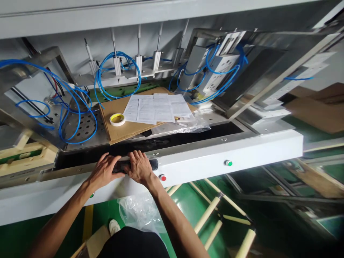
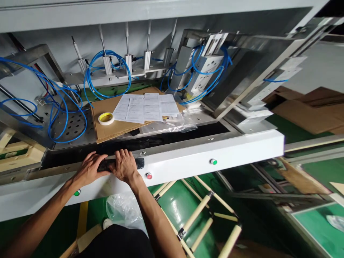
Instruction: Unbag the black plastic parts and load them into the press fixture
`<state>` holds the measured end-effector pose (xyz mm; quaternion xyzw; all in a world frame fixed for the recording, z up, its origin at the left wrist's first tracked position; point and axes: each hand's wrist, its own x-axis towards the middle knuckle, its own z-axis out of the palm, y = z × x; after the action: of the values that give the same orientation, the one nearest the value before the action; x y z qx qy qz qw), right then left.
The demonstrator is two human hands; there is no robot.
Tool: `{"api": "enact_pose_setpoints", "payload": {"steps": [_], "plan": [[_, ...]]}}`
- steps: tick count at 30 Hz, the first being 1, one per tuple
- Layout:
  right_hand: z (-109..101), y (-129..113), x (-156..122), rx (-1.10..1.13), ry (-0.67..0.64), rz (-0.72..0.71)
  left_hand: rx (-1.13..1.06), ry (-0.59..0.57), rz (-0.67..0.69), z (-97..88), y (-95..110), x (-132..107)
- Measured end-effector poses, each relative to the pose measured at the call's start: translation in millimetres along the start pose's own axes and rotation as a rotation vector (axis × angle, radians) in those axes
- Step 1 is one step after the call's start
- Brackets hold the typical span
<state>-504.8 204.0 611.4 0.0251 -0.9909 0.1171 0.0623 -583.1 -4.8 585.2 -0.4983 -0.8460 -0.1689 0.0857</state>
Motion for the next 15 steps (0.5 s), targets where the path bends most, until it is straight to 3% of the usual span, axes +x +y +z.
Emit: {"api": "enact_pose_setpoints", "payload": {"steps": [2,4,7,9,12,15], "plan": [[1.8,0.0,-6.0,0.011,0.057,-0.005,0.026,-0.038,0.025,0.8,1.7,-5.8],[7.3,-2.4,-19.4,0.060,0.210,-0.008,0.047,-0.080,0.017,0.1,3.7,-9.7],[23.9,-10.8,-53.3,0.234,0.487,0.014,0.036,-0.104,0.029,-6.1,7.4,-11.5],[37.6,-17.9,-78.8,0.404,0.553,0.072,0.036,-0.091,0.037,-13.7,11.1,-10.5],[53.8,-27.3,-105.2,0.794,0.452,0.266,0.011,-0.105,-0.015,-26.7,21.9,-8.1],[58.7,-31.9,-109.2,1.268,0.261,0.449,-0.206,-0.242,-0.162,-33.6,41.7,-11.8]]}}
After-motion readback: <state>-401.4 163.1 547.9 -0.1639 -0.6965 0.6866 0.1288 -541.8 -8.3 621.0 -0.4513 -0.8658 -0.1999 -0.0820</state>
